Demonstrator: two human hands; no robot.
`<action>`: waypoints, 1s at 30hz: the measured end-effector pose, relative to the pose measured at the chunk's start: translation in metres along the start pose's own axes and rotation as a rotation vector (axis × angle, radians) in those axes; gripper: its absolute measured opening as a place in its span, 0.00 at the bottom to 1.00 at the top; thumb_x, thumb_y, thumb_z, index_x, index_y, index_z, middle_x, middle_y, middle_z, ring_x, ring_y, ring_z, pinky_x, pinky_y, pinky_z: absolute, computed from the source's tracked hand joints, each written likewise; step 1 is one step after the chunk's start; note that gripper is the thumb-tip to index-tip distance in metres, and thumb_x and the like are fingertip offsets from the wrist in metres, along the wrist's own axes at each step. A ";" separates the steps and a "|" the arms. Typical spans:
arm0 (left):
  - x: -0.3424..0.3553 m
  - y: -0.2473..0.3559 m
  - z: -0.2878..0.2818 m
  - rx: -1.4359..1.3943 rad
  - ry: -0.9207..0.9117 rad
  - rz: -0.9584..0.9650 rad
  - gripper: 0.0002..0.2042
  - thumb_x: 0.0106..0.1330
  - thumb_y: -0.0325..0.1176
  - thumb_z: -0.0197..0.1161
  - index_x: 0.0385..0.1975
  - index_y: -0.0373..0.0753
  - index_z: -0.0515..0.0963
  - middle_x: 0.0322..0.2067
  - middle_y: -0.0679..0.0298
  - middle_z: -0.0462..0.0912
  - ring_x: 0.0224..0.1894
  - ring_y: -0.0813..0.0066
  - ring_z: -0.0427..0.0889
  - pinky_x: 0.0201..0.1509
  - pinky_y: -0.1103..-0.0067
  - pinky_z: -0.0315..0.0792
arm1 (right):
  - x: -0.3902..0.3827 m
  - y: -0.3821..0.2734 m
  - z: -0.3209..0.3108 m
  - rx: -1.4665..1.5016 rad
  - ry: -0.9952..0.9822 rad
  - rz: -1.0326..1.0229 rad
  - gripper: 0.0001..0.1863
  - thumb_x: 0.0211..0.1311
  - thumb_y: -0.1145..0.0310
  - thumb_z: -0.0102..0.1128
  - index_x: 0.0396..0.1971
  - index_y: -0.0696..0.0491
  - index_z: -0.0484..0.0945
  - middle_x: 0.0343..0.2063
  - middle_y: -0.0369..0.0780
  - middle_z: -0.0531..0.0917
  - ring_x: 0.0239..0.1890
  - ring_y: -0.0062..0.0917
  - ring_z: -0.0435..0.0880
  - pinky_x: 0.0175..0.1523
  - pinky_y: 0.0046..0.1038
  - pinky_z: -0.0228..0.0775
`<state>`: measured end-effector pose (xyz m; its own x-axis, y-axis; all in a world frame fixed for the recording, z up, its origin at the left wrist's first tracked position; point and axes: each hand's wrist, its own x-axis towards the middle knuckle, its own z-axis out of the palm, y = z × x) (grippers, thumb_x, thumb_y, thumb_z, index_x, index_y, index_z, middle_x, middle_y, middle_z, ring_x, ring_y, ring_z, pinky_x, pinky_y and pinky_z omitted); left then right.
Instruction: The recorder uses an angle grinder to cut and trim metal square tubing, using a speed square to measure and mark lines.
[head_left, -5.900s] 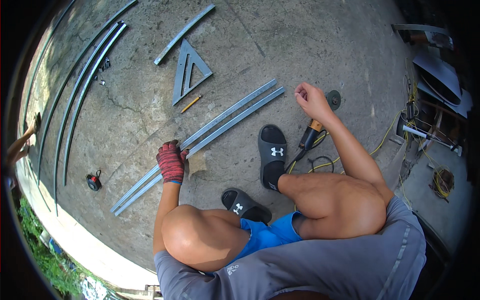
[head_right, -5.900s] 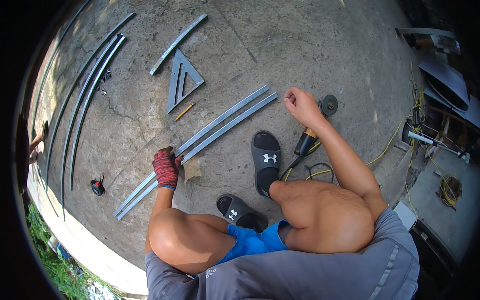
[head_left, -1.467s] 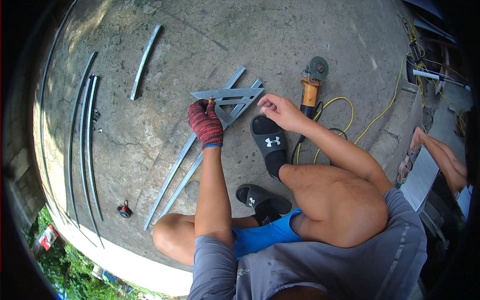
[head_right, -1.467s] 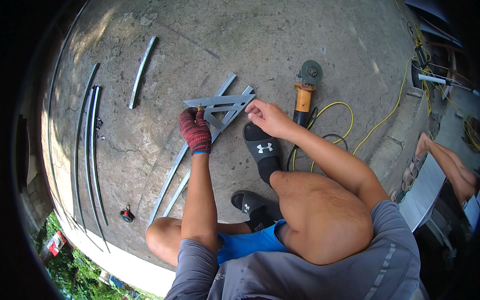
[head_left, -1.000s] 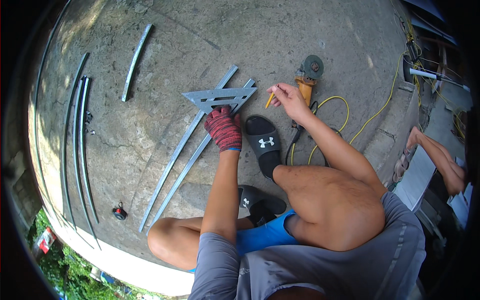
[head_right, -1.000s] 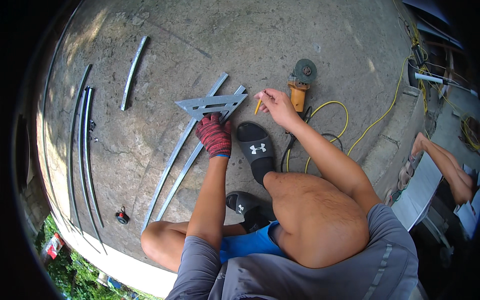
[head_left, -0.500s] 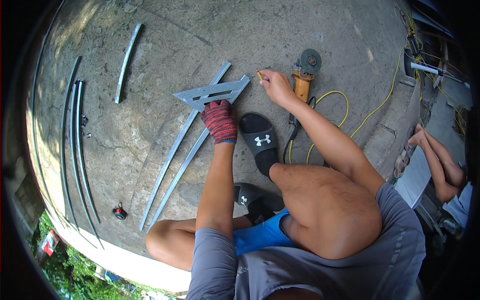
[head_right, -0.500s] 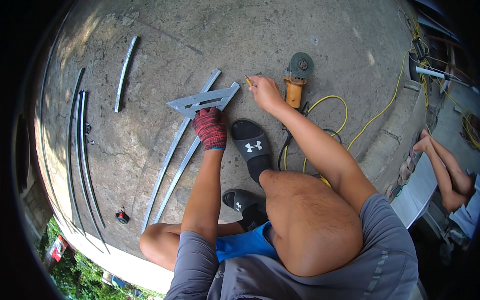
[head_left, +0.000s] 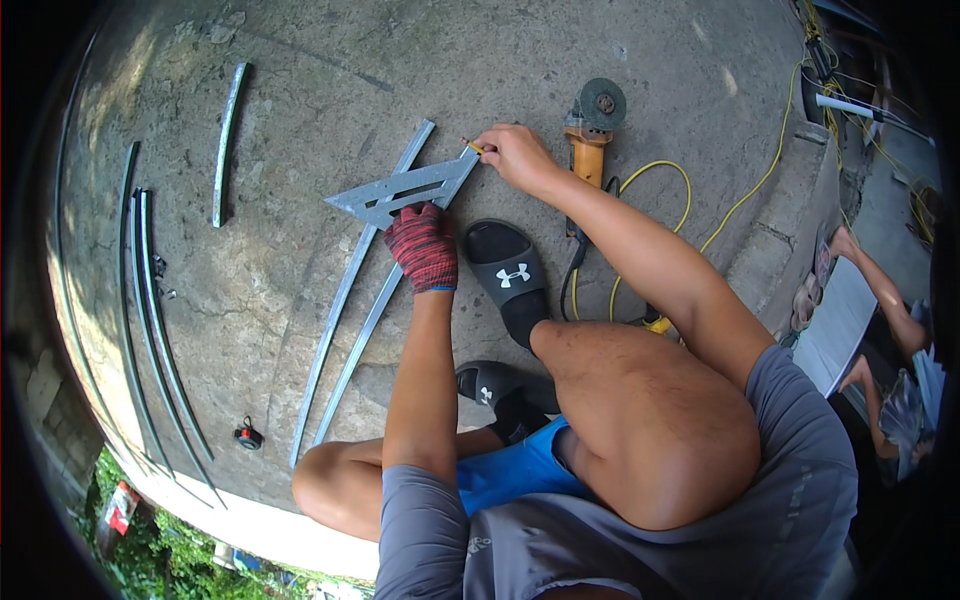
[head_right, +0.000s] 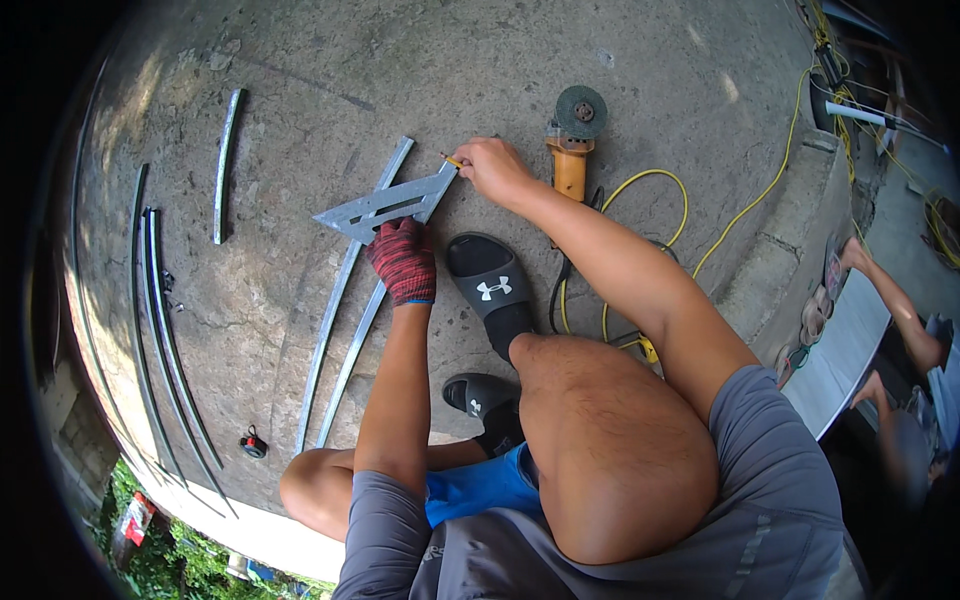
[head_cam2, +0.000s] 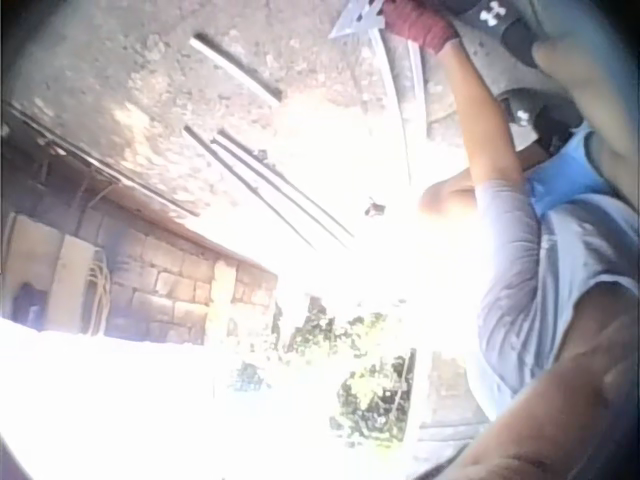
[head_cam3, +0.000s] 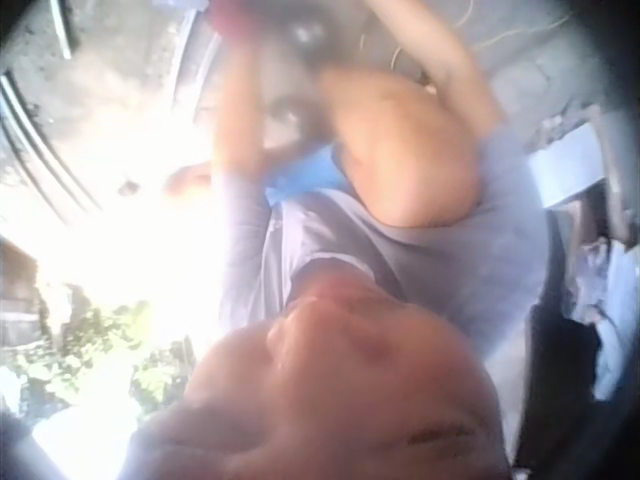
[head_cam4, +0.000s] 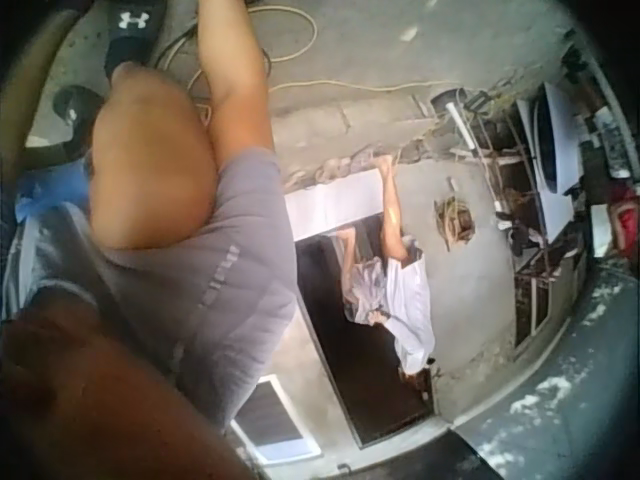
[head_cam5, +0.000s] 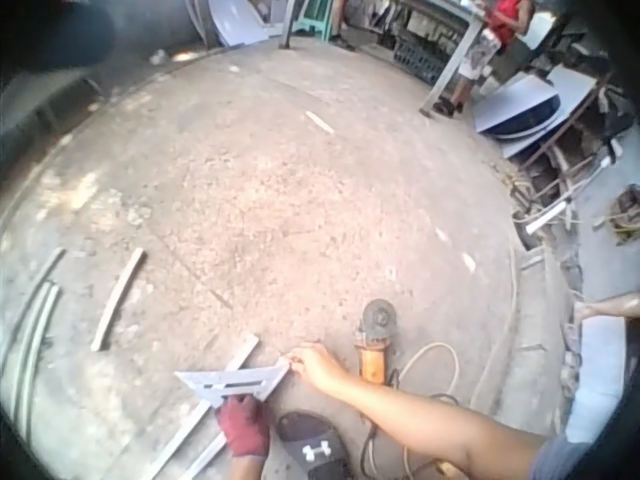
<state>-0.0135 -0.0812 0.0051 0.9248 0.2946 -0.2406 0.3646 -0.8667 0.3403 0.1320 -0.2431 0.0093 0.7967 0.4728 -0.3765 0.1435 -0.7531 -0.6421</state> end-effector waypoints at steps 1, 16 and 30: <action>0.000 -0.001 0.000 -0.018 -0.002 0.012 0.08 0.56 0.39 0.67 0.33 0.45 0.81 0.38 0.57 0.81 0.43 0.53 0.80 0.49 0.57 0.69 | 0.000 -0.001 0.000 -0.041 0.000 -0.031 0.10 0.56 0.72 0.65 0.39 0.55 0.83 0.36 0.46 0.82 0.42 0.43 0.82 0.48 0.41 0.74; 0.004 0.002 0.006 -0.019 0.046 0.043 0.08 0.55 0.38 0.68 0.29 0.43 0.81 0.34 0.53 0.80 0.41 0.51 0.79 0.45 0.57 0.70 | -0.003 0.002 -0.001 -0.111 0.025 -0.151 0.08 0.55 0.72 0.65 0.35 0.56 0.82 0.35 0.46 0.81 0.42 0.45 0.81 0.47 0.43 0.74; 0.004 0.004 0.004 -0.063 0.053 -0.031 0.08 0.55 0.38 0.68 0.29 0.42 0.81 0.34 0.54 0.80 0.40 0.51 0.79 0.47 0.59 0.70 | 0.019 -0.018 -0.023 0.353 0.121 0.036 0.12 0.58 0.69 0.68 0.36 0.60 0.78 0.29 0.44 0.86 0.32 0.29 0.87 0.40 0.29 0.77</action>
<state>-0.0088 -0.0857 0.0017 0.9169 0.3432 -0.2038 0.3976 -0.8302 0.3907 0.1577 -0.2315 0.0289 0.8643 0.3756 -0.3345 -0.0798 -0.5542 -0.8285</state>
